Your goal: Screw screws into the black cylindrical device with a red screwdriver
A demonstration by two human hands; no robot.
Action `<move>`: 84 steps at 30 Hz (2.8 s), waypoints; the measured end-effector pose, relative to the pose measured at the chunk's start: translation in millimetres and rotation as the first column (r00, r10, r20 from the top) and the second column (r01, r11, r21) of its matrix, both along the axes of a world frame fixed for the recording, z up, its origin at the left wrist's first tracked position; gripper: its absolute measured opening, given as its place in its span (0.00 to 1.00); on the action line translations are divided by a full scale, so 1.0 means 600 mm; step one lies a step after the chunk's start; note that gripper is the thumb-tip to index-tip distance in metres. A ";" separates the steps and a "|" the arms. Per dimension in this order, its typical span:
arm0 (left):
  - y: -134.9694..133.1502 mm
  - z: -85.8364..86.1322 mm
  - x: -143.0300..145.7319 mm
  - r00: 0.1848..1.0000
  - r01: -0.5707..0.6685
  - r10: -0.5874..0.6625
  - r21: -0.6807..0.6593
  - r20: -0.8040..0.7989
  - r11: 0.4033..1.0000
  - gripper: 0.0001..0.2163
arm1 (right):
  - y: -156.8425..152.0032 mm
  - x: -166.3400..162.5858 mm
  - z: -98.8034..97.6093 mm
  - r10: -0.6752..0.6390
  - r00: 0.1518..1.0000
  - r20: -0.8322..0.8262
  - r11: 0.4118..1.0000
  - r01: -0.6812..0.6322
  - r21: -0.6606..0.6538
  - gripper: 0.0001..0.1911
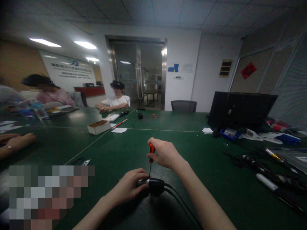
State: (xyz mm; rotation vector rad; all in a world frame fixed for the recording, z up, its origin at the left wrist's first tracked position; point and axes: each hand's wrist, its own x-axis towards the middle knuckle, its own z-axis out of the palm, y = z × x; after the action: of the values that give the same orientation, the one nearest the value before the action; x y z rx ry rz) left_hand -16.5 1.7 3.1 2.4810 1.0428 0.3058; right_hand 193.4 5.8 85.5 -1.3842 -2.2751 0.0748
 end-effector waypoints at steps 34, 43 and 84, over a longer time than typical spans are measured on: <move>0.003 -0.009 0.000 1.000 0.001 -0.001 0.012 -0.004 1.000 0.10 | 0.028 -0.002 -0.035 0.065 0.966 -0.251 0.985 -0.023 0.169 0.14; 0.004 -0.010 -0.002 1.000 0.012 -0.012 0.006 0.004 1.000 0.10 | 0.027 -0.007 -0.034 0.123 0.906 -0.406 0.992 -0.112 0.050 0.20; 0.002 -0.008 -0.002 1.000 0.001 -0.001 0.005 -0.012 1.000 0.12 | 0.009 -0.019 -0.023 0.003 0.983 -0.184 0.994 0.017 0.107 0.12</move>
State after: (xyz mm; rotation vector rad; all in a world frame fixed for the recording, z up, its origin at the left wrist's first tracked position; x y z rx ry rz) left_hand -17.5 2.6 -1.7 2.4901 1.0471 0.2941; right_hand 181.8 11.3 71.6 -1.2747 -2.0906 0.0734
